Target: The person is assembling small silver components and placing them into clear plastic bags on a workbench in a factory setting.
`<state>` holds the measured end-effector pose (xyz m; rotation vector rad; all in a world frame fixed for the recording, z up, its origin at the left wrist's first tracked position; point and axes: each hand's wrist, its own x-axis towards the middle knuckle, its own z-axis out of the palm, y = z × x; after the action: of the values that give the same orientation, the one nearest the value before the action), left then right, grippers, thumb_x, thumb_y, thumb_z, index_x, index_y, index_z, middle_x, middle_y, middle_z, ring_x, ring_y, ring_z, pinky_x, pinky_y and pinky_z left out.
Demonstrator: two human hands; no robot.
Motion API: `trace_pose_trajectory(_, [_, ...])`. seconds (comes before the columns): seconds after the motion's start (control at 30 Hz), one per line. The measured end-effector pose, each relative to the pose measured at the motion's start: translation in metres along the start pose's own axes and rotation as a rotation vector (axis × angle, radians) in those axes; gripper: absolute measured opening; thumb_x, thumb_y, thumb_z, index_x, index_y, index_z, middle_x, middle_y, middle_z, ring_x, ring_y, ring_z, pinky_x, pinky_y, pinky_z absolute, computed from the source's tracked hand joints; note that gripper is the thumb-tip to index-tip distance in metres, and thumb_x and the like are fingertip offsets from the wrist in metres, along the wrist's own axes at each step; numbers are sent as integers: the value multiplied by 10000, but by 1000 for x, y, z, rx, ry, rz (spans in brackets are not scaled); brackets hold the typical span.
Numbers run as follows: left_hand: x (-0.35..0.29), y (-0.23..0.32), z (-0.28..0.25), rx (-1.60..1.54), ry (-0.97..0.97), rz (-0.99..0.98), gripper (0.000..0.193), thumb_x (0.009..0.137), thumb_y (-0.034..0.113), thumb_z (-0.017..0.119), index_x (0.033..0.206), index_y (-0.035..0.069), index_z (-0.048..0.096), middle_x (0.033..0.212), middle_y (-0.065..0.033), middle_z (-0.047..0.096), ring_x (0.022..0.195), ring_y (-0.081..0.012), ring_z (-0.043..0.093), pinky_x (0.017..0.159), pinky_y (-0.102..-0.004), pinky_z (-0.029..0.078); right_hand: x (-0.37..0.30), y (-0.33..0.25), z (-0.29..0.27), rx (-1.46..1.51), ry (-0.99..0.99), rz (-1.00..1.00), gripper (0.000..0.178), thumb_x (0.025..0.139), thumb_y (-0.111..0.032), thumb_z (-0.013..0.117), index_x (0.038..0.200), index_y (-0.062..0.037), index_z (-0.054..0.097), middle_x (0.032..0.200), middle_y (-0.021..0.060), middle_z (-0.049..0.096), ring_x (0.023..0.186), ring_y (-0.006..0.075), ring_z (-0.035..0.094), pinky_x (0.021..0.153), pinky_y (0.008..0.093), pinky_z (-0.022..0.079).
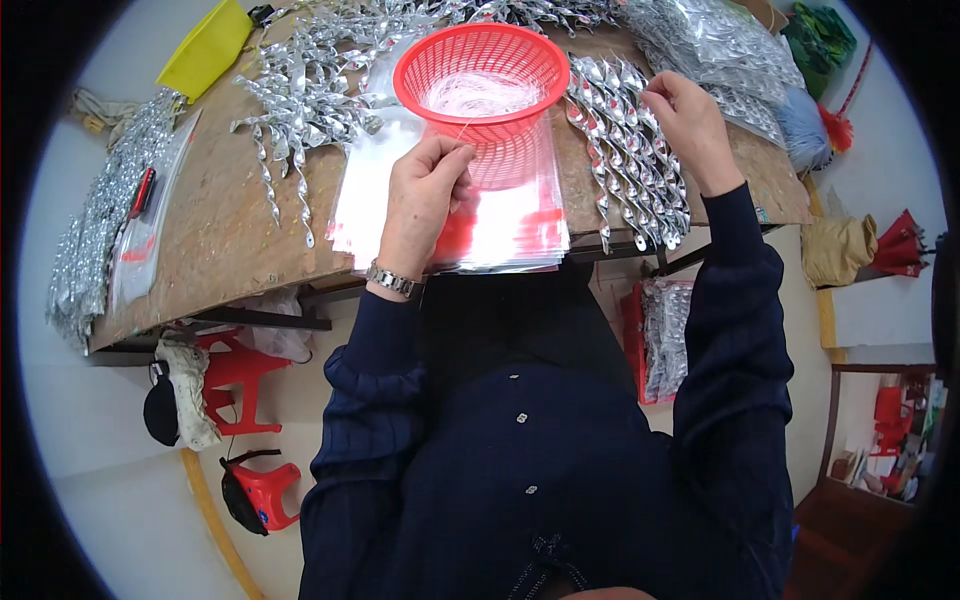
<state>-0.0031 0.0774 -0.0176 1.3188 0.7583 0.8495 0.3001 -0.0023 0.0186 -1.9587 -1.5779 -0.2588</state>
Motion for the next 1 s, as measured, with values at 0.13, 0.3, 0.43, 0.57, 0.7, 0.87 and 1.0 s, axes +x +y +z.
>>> trace_pose_trajectory(0.13, [-11,11,1,5,11,29,120,913,134,557,906,29,615,668,36,537,555,-27,483,485,-149,365,-11,-50,-14,229,67,-156,110,847,-91,594,904,3,604,757,74,594,652,138,540,601,263,428])
trace_pose_trajectory(0.3, [-24,15,-1,115,29,116,150,909,124,550,862,-1,619,641,15,534,549,-46,480,509,-184,403,-32,-111,-8,477,-65,-319,191,831,-29,614,1021,-23,597,929,65,611,751,125,564,649,245,452])
trace_pose_trajectory(0.43, [-33,18,5,176,8,141,149,908,106,541,863,-17,613,638,3,538,552,-60,494,528,-203,420,-41,-139,5,528,-35,-477,312,817,-23,625,1123,-44,571,1047,87,625,831,176,608,722,269,487])
trace_pose_trajectory(0.57, [-43,16,4,205,-29,167,147,905,99,541,860,-20,615,634,-6,538,556,-64,504,527,-210,420,-40,-146,18,530,-117,-536,402,797,-48,649,1187,-54,555,1121,121,617,883,249,630,747,317,509])
trace_pose_trajectory(0.7, [-55,19,1,250,-52,159,150,904,97,539,853,-20,617,640,-7,540,572,-62,506,528,-212,421,-43,-145,23,574,-212,-507,285,800,-74,648,1077,-32,594,905,120,643,824,257,628,712,322,499])
trace_pose_trajectory(0.87, [-65,15,-6,287,-78,117,149,921,123,537,910,6,629,683,31,530,589,-23,472,509,-166,389,-47,-141,18,518,-206,-543,87,792,-26,622,867,0,586,780,122,596,728,275,591,635,331,465])
trace_pose_trajectory(1.0, [-66,18,-14,413,-101,164,160,914,120,548,943,-6,642,713,22,558,615,-35,498,530,-178,411,-53,-139,8,543,-200,-448,78,797,-16,621,864,9,590,766,113,590,696,241,580,623,308,450])
